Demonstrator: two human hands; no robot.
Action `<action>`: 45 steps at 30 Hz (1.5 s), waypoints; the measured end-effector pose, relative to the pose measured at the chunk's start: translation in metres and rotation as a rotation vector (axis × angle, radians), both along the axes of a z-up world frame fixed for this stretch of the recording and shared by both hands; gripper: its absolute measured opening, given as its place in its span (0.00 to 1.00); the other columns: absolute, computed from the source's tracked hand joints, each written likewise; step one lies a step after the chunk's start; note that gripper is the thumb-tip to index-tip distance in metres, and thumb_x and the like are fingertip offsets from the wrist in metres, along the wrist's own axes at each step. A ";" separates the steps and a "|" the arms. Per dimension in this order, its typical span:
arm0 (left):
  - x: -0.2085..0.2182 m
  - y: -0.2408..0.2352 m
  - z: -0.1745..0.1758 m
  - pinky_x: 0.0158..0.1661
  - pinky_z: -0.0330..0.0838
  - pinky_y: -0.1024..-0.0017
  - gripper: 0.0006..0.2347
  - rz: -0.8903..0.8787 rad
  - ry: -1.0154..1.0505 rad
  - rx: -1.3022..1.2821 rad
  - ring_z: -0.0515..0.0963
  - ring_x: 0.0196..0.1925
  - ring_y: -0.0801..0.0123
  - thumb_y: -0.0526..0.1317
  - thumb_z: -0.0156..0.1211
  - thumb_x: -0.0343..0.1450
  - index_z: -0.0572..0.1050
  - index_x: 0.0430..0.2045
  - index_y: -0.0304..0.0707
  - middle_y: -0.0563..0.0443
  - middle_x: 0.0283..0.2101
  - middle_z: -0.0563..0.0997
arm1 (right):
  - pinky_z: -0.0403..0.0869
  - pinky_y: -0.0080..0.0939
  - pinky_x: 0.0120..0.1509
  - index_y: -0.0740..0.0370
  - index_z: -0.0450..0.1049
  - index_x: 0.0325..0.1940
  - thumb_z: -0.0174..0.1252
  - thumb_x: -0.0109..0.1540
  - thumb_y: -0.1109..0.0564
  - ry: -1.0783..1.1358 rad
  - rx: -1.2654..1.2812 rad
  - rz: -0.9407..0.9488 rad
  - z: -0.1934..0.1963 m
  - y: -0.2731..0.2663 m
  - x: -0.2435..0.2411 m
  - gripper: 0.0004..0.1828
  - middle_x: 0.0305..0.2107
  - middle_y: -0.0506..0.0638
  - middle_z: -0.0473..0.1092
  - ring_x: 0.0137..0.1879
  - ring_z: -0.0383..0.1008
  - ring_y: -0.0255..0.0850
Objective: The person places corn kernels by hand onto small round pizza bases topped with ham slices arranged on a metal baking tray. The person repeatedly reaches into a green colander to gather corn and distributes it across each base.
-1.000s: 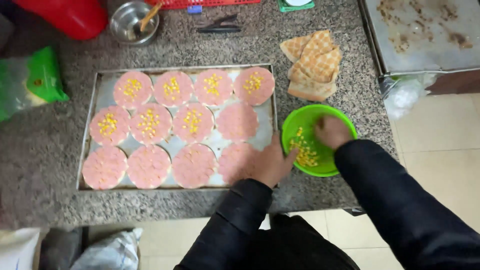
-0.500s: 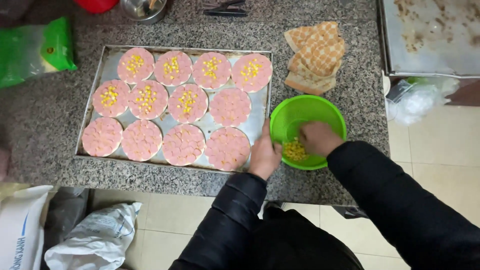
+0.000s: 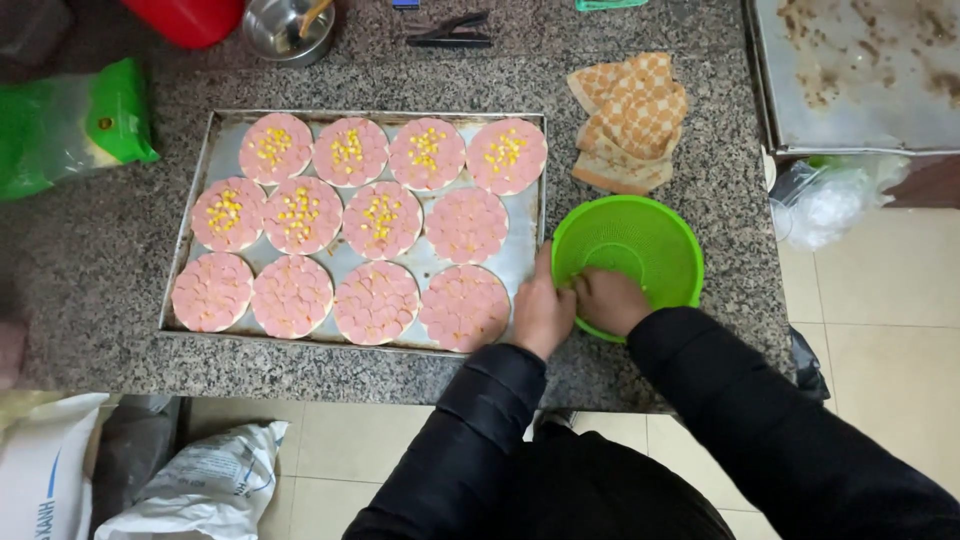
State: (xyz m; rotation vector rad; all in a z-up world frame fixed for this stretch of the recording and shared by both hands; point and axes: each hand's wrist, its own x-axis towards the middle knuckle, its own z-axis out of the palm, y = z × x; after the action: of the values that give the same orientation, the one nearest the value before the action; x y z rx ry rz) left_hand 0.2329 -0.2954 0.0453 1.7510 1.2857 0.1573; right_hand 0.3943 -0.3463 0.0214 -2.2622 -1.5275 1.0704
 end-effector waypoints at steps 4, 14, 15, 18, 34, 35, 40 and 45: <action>-0.002 0.010 -0.005 0.69 0.75 0.38 0.35 -0.068 -0.007 0.025 0.82 0.66 0.26 0.44 0.53 0.76 0.53 0.85 0.53 0.21 0.58 0.83 | 0.77 0.52 0.41 0.65 0.78 0.33 0.45 0.78 0.45 0.054 0.039 -0.156 0.005 0.004 0.031 0.29 0.24 0.59 0.76 0.33 0.79 0.52; -0.022 0.037 0.028 0.59 0.77 0.34 0.30 -0.188 0.015 0.101 0.85 0.61 0.28 0.54 0.54 0.81 0.62 0.81 0.45 0.28 0.52 0.88 | 0.79 0.65 0.57 0.70 0.87 0.51 0.46 0.80 0.43 -0.022 0.042 -0.195 0.085 0.002 0.038 0.31 0.37 0.69 0.84 0.49 0.84 0.69; -0.024 0.039 0.027 0.59 0.77 0.35 0.28 -0.195 -0.013 0.136 0.86 0.60 0.29 0.53 0.53 0.81 0.66 0.79 0.46 0.31 0.48 0.90 | 0.78 0.68 0.60 0.71 0.87 0.53 0.46 0.80 0.44 -0.028 0.048 -0.183 0.090 0.002 0.034 0.31 0.41 0.72 0.84 0.53 0.84 0.73; -0.028 0.042 0.053 0.58 0.79 0.38 0.26 -0.169 -0.041 0.117 0.88 0.57 0.34 0.52 0.51 0.82 0.69 0.77 0.46 0.37 0.43 0.91 | 0.73 0.46 0.30 0.65 0.87 0.46 0.60 0.76 0.44 0.264 0.018 -0.428 0.037 0.001 0.055 0.21 0.27 0.55 0.81 0.29 0.79 0.47; -0.034 0.054 0.061 0.52 0.83 0.51 0.18 -0.268 -0.332 0.387 0.90 0.48 0.44 0.50 0.56 0.83 0.82 0.62 0.42 0.45 0.43 0.89 | 0.64 0.26 0.29 0.61 0.77 0.43 0.57 0.79 0.48 0.947 0.061 -0.896 0.031 0.051 0.022 0.17 0.33 0.51 0.76 0.30 0.72 0.33; -0.030 0.060 0.055 0.58 0.78 0.50 0.18 -0.281 -0.321 0.642 0.88 0.51 0.48 0.51 0.59 0.82 0.81 0.63 0.46 0.48 0.47 0.86 | 0.70 0.29 0.31 0.61 0.79 0.41 0.56 0.79 0.46 1.045 0.069 -0.886 0.055 0.067 0.001 0.20 0.32 0.50 0.76 0.31 0.75 0.36; -0.033 0.121 0.010 0.59 0.77 0.50 0.26 -0.308 -0.165 1.029 0.84 0.52 0.47 0.50 0.75 0.69 0.79 0.62 0.42 0.44 0.49 0.81 | 0.81 0.45 0.41 0.66 0.81 0.35 0.57 0.73 0.49 1.192 0.095 -0.776 0.041 0.134 -0.045 0.20 0.35 0.54 0.72 0.40 0.81 0.48; -0.061 0.180 -0.044 0.67 0.72 0.54 0.18 -0.412 -0.053 0.604 0.79 0.67 0.49 0.46 0.76 0.70 0.84 0.53 0.46 0.50 0.57 0.83 | 0.83 0.42 0.45 0.64 0.79 0.43 0.60 0.75 0.49 1.320 -0.060 -0.759 -0.003 0.176 -0.074 0.15 0.36 0.51 0.70 0.36 0.75 0.44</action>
State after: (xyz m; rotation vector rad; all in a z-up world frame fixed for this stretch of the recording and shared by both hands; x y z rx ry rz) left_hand 0.1714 -0.1159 0.0017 2.4677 0.8557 0.3793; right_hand 0.3204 -0.1698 0.0186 -1.2614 -0.0936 1.6992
